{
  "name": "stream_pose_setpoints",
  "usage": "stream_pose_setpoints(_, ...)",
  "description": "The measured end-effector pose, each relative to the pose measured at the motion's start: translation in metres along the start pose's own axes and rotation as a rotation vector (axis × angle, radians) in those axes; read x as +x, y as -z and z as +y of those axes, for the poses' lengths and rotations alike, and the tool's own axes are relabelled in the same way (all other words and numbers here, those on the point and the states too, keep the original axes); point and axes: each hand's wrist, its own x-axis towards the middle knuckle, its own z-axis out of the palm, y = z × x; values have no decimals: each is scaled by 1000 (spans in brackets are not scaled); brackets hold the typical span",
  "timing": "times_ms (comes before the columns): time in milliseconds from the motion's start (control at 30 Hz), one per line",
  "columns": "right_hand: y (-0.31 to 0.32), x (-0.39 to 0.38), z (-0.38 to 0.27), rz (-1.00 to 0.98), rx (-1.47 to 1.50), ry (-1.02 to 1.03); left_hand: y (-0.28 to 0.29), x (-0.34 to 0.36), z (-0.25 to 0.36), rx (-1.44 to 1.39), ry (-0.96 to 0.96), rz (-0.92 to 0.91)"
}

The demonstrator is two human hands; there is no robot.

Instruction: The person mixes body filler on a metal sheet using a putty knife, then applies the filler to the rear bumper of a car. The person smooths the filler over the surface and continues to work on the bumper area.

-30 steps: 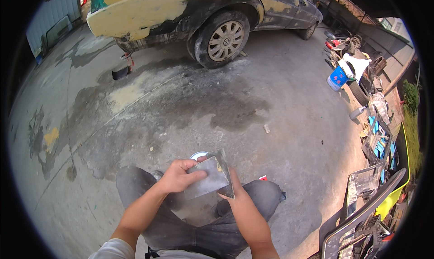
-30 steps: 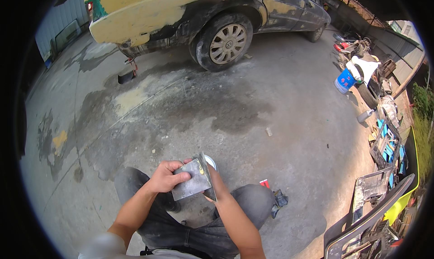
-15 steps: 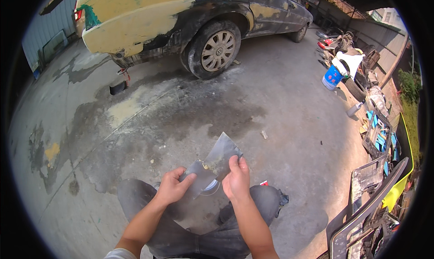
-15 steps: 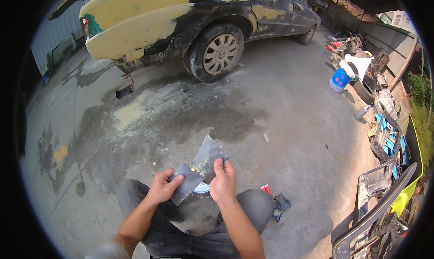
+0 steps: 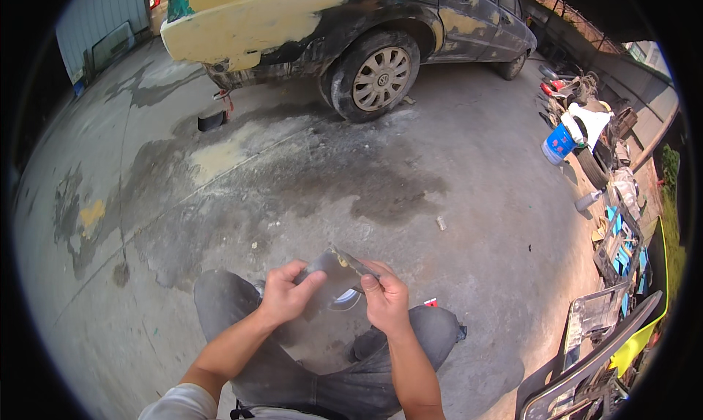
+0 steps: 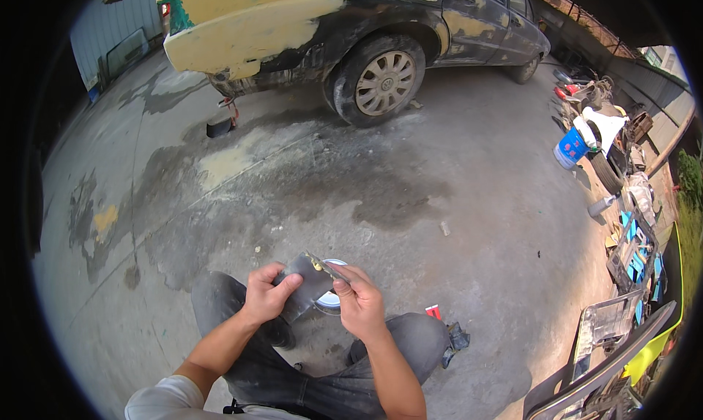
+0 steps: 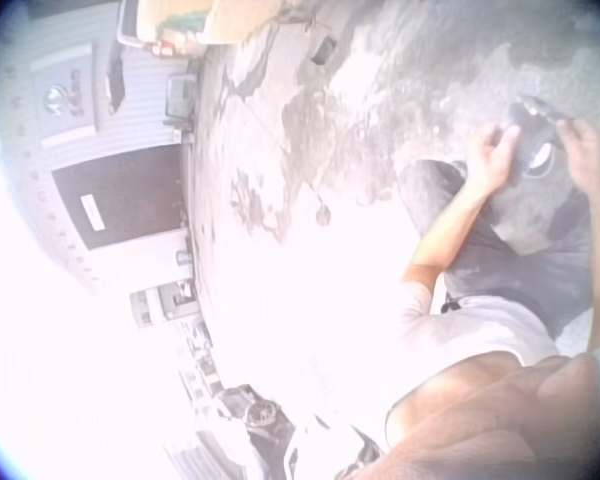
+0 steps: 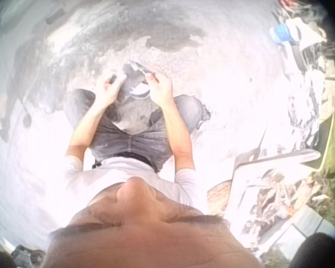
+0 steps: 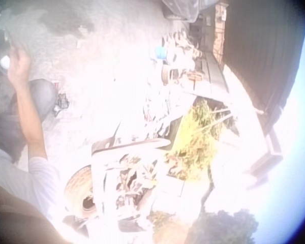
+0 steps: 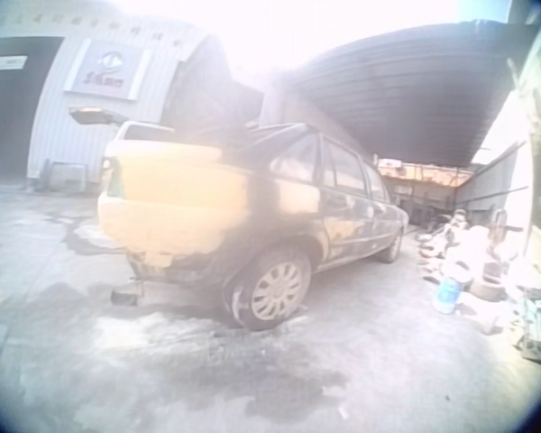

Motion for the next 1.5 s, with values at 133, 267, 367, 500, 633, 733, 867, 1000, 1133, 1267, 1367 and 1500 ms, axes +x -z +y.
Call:
stream_pose_setpoints(133,7,7,-8,-76,-120,-13,3,-1,0,6,-26,32)
stream_pose_setpoints(267,8,5,-10,-235,-224,-114,9,6,1,146,-17,57)
stream_pose_setpoints(367,1,3,-5,-215,-226,-126,18,26,0,-225,-102,234)
stream_pose_setpoints(500,10,19,6,219,491,-217,24,33,0,-304,-114,233)
stream_pose_setpoints(633,11,22,13,284,880,-403,-3,25,-4,-663,154,148)
stream_pose_setpoints(733,-2,15,16,211,973,-406,-15,20,-5,-772,347,125)
stream_pose_setpoints(867,-14,11,15,147,855,-397,-18,20,-8,-688,334,46)
stream_pose_setpoints(1000,-18,11,16,201,730,-414,-18,17,-14,-579,301,42)
stream_pose_setpoints(1133,-28,6,24,313,747,-294,-21,15,-19,-540,346,62)
stream_pose_setpoints(1267,-38,-4,32,325,396,-112,-24,12,-16,-511,330,120)
stream_pose_setpoints(1367,-38,-9,31,292,164,-67,-23,8,-9,-443,332,139)
stream_pose_setpoints(1500,-36,-12,22,223,-38,-111,-22,4,-2,-409,278,160)
